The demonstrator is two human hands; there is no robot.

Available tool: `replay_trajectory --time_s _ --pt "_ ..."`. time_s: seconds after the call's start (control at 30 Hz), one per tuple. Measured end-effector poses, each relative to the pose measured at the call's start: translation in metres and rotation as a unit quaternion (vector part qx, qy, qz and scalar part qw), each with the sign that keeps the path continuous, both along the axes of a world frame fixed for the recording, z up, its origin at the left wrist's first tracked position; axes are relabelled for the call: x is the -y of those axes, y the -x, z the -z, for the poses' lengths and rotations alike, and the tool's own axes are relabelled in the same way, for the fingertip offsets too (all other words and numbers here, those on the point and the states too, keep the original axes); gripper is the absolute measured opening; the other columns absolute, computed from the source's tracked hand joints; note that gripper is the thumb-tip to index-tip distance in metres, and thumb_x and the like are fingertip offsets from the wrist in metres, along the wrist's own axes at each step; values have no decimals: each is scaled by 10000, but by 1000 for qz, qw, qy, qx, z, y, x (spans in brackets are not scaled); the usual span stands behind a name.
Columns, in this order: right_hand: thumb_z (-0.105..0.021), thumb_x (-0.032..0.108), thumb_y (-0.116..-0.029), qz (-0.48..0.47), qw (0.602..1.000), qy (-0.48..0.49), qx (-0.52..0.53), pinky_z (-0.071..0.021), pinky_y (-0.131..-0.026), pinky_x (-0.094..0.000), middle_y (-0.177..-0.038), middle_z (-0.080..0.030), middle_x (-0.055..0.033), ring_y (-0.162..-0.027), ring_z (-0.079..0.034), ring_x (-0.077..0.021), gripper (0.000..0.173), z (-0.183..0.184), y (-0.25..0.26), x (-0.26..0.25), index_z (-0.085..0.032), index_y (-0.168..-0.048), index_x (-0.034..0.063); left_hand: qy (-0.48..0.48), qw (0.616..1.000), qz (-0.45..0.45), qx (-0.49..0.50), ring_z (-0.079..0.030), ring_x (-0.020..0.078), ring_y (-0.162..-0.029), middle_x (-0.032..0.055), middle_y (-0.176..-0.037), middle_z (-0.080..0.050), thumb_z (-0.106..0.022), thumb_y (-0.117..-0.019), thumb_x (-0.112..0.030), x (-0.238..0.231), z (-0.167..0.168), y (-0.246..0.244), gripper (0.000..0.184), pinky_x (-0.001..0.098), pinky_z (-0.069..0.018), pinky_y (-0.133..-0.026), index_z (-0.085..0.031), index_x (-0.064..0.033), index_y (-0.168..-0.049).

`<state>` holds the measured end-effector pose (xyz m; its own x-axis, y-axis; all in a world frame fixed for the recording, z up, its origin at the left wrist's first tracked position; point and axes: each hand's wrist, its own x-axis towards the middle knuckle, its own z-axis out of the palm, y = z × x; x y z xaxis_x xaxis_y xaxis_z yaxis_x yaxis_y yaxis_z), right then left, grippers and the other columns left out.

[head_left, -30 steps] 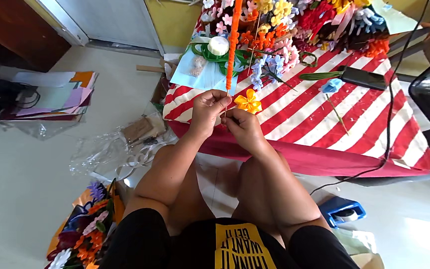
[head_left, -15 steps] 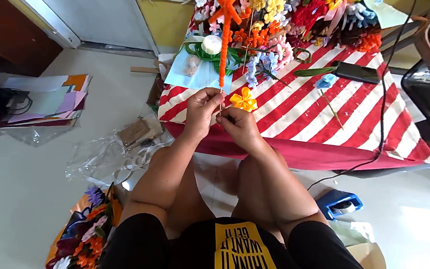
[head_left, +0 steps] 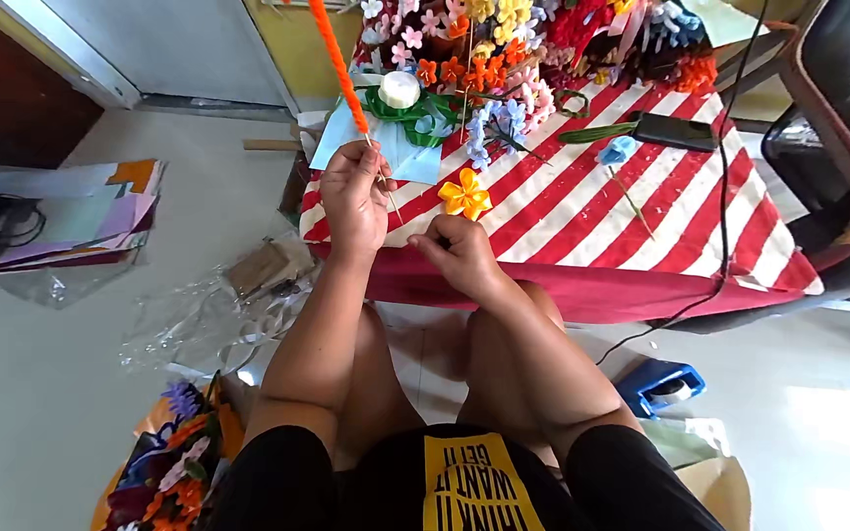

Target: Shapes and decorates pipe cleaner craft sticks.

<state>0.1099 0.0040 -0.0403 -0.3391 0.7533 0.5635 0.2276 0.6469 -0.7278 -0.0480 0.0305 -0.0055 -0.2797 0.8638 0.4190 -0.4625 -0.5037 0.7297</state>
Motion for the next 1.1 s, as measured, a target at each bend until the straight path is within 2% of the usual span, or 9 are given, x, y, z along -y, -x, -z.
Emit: replay_trajectory --time_s 0.07,0.13,0.37,0.67,0.77,0.87,0.93,1.0,1.1 --pt "-671 49 -935 26 999 4 -18 -524 -583 -233 -828 -643 -108 -621 -577 -99 127 -3 -4 0 -674 -1005 -57 4 1000 9 -6 -666 38 -724 -61 -829 -694 -506 -1037 -52 -1 4 -6 198 216 -582 -675 -664 -155 -977" --pt "-662 40 -944 29 999 22 -21 -516 -551 -211 -938 -661 -121 -597 -561 -79 270 -5 -7 -2 -634 -1191 -66 10 999 27 -20 -670 48 -751 -58 -845 -693 -525 -1023 -37 2 7 -13 189 236 -589 -729 -671 -151 -981" --pt "-614 12 -927 16 1000 4 -26 -496 -566 -190 -739 -633 -62 -593 -559 -54 81 -1 -5 -2 -680 -934 -34 5 997 57 -42 -668 55 -747 -49 -843 -688 -539 -1013 -30 7 18 -31 157 249 -589 -735 -659 -126 -984" --pt "-593 7 -951 34 998 -9 -60 -498 -581 -167 -766 -641 -59 -616 -565 -28 91 -2 -13 -2 -667 -957 -45 -11 988 52 -144 -670 40 -831 -57 -904 -693 -497 -1048 -61 15 24 -38 176 244 -575 -797 -664 -104 -1018" --pt "-597 12 -953 48 997 -28 -53 -524 -603 -182 -799 -665 -78 -636 -592 -43 117 2 -15 -4 -684 -993 -56 -27 992 23 -117 -637 31 -711 -82 -843 -653 -436 -1075 -94 10 22 -32 175 229 -574 -676 -601 -139 -1038" --pt "-604 21 -954 164 973 -161 -31 -565 -699 -266 -900 -677 -144 -766 -648 -151 140 4 -29 -12 -690 -1021 -66 -25 996 -11 -82 -502 -2 -574 -92 -764 -574 -385 -1090 -106 6 18 -24 182 151 -441 -524 -553 -152 -1040" --pt "-617 59 -955 273 934 -228 1 -521 -842 -418 -1012 -683 -206 -938 -643 -297 152 -2 -50 -22 -726 -1024 -22 -27 996 -30 -76 -469 -7 -556 -93 -750 -551 -383 -1088 -98 1 20 -19 182 142 -409 -506 -549 -147 -1031" --pt "-625 99 -967 368 902 -225 37 -457 -892 -524 -1164 -634 -299 -1020 -597 -412 211 -9 -71 -32 -763 -1107 21 -25 996 -38 -75 -478 -13 -558 -94 -751 -555 -386 -1087 -98 -3 23 -16 179 138 -419 -507 -548 -143 -1025" --pt "-597 143 -1006 403 899 -157 62 -447 -935 -535 -1254 -608 -308 -1072 -584 -433 273 -7 -89 -48 -753 -1204 36 -16 997 -33 -70 -477 -11 -544 -85 -741 -560 -393 -1085 -88 -6 24 -18 182 137 -419 -500 -557 -128 -1018"
